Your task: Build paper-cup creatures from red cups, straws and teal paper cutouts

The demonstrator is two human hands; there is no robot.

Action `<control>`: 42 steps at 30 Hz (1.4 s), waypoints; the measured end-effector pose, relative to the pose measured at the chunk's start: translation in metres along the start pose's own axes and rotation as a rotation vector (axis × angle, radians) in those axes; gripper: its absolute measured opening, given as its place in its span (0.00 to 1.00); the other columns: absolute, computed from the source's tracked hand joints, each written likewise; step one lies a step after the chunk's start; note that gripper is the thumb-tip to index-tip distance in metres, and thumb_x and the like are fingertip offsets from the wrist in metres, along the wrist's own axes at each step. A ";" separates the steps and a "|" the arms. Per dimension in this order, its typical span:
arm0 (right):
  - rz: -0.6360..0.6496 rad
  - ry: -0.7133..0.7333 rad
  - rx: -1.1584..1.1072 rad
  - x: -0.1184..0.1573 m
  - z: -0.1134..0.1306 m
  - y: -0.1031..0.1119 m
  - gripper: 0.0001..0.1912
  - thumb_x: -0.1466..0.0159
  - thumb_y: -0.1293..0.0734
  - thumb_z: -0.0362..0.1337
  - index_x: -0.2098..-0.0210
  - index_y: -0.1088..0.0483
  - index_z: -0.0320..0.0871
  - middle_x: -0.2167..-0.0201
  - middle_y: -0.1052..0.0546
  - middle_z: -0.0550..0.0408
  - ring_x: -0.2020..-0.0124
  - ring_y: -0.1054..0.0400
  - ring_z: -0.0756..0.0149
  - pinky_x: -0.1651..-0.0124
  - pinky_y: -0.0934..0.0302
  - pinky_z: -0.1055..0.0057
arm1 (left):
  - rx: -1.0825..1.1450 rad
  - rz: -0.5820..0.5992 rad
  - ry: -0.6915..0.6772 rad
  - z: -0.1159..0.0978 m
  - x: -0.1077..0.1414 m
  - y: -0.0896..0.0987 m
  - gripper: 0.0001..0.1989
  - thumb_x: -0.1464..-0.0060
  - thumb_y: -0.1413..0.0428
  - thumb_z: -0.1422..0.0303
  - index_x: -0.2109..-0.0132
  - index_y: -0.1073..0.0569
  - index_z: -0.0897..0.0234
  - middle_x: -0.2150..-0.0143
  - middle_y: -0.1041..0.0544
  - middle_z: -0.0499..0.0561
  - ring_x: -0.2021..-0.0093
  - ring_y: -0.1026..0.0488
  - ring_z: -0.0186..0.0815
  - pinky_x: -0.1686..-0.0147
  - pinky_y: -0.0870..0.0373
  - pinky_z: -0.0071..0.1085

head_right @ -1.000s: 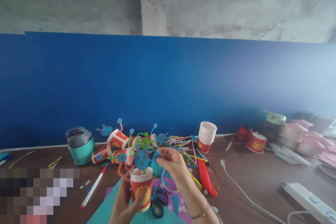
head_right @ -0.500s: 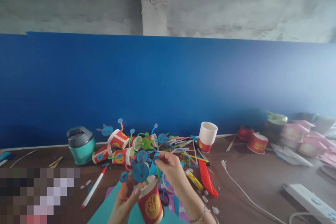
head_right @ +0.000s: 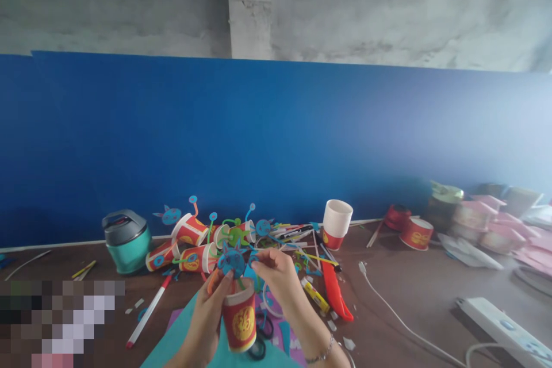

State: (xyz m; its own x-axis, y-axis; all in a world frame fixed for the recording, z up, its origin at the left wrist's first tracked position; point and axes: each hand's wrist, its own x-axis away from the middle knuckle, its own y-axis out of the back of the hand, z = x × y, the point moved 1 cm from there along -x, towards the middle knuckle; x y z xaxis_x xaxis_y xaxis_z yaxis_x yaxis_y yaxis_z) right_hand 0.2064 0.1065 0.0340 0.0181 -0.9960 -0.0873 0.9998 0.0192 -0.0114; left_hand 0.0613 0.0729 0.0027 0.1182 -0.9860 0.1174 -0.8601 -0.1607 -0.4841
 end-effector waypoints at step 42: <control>-0.125 -0.122 -0.223 0.004 0.005 -0.004 0.17 0.56 0.25 0.47 0.75 0.27 0.41 0.79 0.27 0.58 0.78 0.37 0.68 0.73 0.44 0.72 | -0.165 0.292 0.076 0.018 -0.009 0.006 0.28 0.71 0.31 0.54 0.61 0.25 0.62 0.66 0.20 0.55 0.65 0.23 0.45 0.64 0.29 0.36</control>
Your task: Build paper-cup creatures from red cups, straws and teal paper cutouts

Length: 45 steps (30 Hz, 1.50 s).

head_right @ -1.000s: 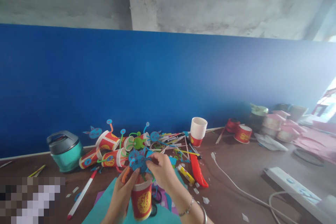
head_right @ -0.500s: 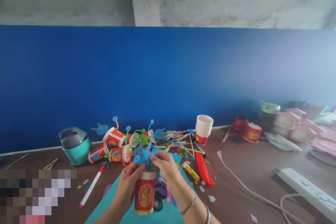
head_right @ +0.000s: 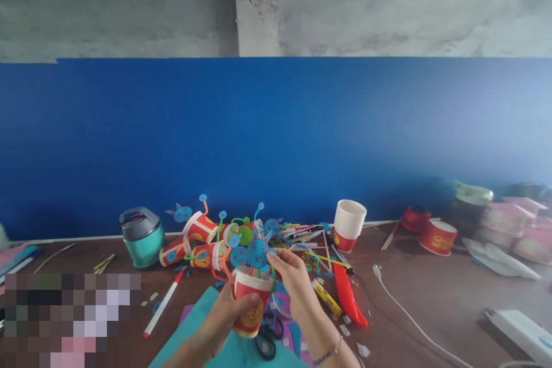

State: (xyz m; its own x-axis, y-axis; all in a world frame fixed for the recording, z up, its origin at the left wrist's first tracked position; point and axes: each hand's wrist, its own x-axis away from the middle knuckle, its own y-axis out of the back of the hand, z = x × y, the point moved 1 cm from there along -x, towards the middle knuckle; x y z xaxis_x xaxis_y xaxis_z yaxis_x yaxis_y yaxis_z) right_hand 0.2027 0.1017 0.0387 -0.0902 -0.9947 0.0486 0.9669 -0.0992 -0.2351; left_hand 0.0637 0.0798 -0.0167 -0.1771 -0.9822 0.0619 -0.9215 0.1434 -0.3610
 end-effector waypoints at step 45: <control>-0.090 0.174 -0.008 0.003 -0.001 -0.006 0.20 0.52 0.26 0.47 0.64 0.25 0.41 0.73 0.23 0.55 0.68 0.30 0.62 0.65 0.38 0.70 | 0.103 -0.125 -0.065 0.010 -0.001 -0.001 0.28 0.67 0.32 0.55 0.57 0.26 0.59 0.62 0.19 0.55 0.61 0.23 0.48 0.59 0.30 0.41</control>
State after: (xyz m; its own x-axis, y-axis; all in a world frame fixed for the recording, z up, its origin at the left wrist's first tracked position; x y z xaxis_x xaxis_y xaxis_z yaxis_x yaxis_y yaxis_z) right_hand 0.1965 0.0990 0.0397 -0.2170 -0.9712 -0.0984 0.9511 -0.1877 -0.2452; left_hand 0.0682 0.0791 -0.0259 -0.0376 -0.9979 0.0531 -0.8940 0.0098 -0.4479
